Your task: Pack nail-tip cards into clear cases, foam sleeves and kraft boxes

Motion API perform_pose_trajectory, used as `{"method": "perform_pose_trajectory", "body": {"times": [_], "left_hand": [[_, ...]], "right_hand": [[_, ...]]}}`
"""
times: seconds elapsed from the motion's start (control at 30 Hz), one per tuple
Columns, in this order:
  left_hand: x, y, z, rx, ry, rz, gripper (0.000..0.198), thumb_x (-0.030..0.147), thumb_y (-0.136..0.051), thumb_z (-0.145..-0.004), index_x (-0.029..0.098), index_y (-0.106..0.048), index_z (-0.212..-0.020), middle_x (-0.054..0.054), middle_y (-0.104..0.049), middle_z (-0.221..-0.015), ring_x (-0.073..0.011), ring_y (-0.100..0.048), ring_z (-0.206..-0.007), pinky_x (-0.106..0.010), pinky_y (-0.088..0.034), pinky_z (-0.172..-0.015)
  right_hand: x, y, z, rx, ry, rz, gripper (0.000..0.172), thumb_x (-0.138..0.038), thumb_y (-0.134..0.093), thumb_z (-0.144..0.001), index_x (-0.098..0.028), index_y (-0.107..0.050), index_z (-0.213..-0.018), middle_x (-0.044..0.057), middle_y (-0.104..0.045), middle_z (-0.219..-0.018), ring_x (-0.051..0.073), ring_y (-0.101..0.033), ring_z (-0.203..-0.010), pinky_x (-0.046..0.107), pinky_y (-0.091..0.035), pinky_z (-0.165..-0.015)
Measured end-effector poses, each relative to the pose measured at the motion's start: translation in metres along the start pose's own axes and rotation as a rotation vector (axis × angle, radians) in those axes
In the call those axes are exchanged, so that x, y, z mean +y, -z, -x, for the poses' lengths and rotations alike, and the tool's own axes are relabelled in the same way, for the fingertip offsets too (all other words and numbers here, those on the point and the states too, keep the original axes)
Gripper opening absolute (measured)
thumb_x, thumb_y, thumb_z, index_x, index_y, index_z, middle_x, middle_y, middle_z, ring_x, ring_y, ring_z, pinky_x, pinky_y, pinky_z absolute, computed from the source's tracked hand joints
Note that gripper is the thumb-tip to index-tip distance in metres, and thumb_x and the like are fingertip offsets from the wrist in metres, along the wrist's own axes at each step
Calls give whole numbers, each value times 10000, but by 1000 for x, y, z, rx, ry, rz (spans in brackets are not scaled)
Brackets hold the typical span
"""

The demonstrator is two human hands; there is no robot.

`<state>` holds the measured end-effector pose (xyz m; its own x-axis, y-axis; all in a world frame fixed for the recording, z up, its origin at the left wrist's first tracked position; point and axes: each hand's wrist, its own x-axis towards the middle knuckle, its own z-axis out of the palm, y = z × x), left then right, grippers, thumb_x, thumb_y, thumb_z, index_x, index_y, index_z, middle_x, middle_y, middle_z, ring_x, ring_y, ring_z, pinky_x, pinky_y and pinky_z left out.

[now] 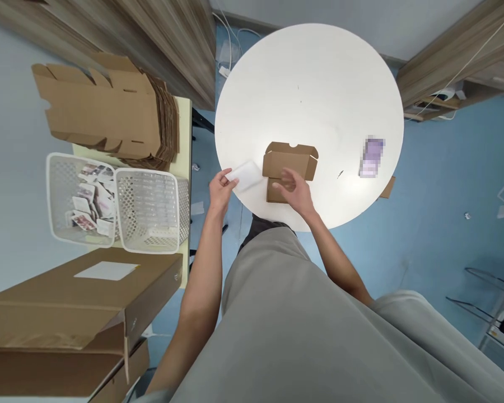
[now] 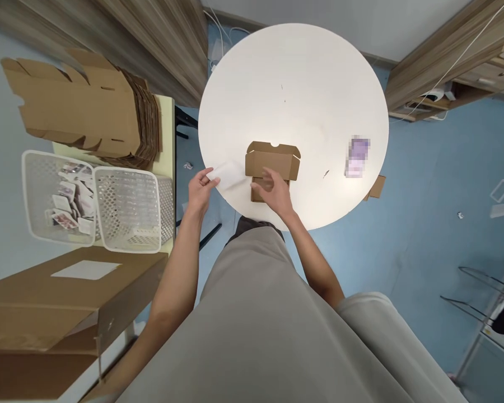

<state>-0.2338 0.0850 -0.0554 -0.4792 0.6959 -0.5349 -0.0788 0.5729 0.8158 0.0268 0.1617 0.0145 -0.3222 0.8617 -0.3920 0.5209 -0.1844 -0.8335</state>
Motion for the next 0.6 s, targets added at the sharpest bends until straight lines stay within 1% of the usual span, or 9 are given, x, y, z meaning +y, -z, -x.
{"method": "perform_pose_trajectory", "body": {"times": [0.07, 0.1, 0.13, 0.17, 0.23, 0.33, 0.43, 0.53, 0.6], "left_hand": [[0, -6, 26, -142, 7, -35, 576, 386, -767, -870, 176, -658, -1395, -152, -828, -1216, -289, -788, -1187, -455, -644, -1045], [0, -13, 35, -217, 11, -51, 574, 393, -763, -877, 176, -662, -1399, -149, -833, -1199, -287, -792, -1172, -452, -649, -1028], [1, -23, 41, -285, 14, -64, 569, 386, -758, -881, 176, -666, -1402, -144, -837, -1192, -282, -796, -1159, -447, -652, -1018], [2, -33, 45, -341, 15, -75, 563, 366, -754, -882, 174, -668, -1405, -140, -840, -1194, -275, -797, -1149, -441, -651, -1016], [5, -58, 46, -400, 9, -99, 551, 308, -739, -882, 162, -672, -1409, -134, -845, -1208, -261, -800, -1135, -431, -645, -1024], [7, -95, 43, -364, -2, -196, 514, 238, -728, -881, 147, -700, -1387, -127, -852, -1197, -268, -804, -1122, -431, -638, -1030], [7, -122, 40, -256, -31, -376, 338, 212, -742, -895, 171, -779, -1229, -127, -853, -1186, -304, -801, -1152, -438, -617, -1052], [6, -136, 40, -190, -63, -606, 141, 224, -704, -955, 205, -801, -1055, -143, -846, -1139, -342, -789, -1149, -458, -590, -1051], [5, -140, 40, -176, -69, -748, 151, 228, -648, -996, 214, -793, -1034, -163, -834, -1096, -363, -778, -1121, -477, -575, -1026]], "right_hand": [[8, -4, 0, -99, -21, -63, 939, -710, -873, -862, -287, -561, -1640, 139, -684, -1555, 327, -711, -1352, 475, -627, -1102], [14, -6, 2, -134, -30, -77, 980, -689, -898, -838, -284, -541, -1656, 135, -685, -1558, 327, -712, -1351, 476, -626, -1101], [21, -6, 4, -153, -42, -80, 958, -669, -894, -844, -271, -551, -1644, 131, -706, -1530, 318, -723, -1323, 468, -628, -1091], [29, -6, 6, -153, -60, -76, 884, -651, -865, -874, -249, -582, -1608, 128, -738, -1478, 303, -739, -1276, 451, -631, -1070], [43, -4, 12, -105, -110, -45, 678, -609, -771, -954, -198, -658, -1481, 123, -797, -1340, 270, -763, -1153, 404, -633, -1004], [60, 2, 16, 9, -205, 84, 435, -528, -685, -1022, -171, -717, -1268, 104, -830, -1143, 237, -751, -978, 343, -603, -888], [71, 4, 7, 69, -278, 287, 269, -446, -662, -1051, -189, -728, -1091, 77, -814, -1016, 229, -713, -882, 322, -552, -821], [77, -3, -6, 40, -289, 429, 235, -403, -646, -1070, -202, -720, -976, 74, -792, -960, 239, -694, -859, 329, -520, -815], [77, -9, -13, 5, -287, 484, 233, -384, -634, -1083, -200, -727, -974, 88, -794, -969, 257, -700, -882, 338, -514, -833]]}}
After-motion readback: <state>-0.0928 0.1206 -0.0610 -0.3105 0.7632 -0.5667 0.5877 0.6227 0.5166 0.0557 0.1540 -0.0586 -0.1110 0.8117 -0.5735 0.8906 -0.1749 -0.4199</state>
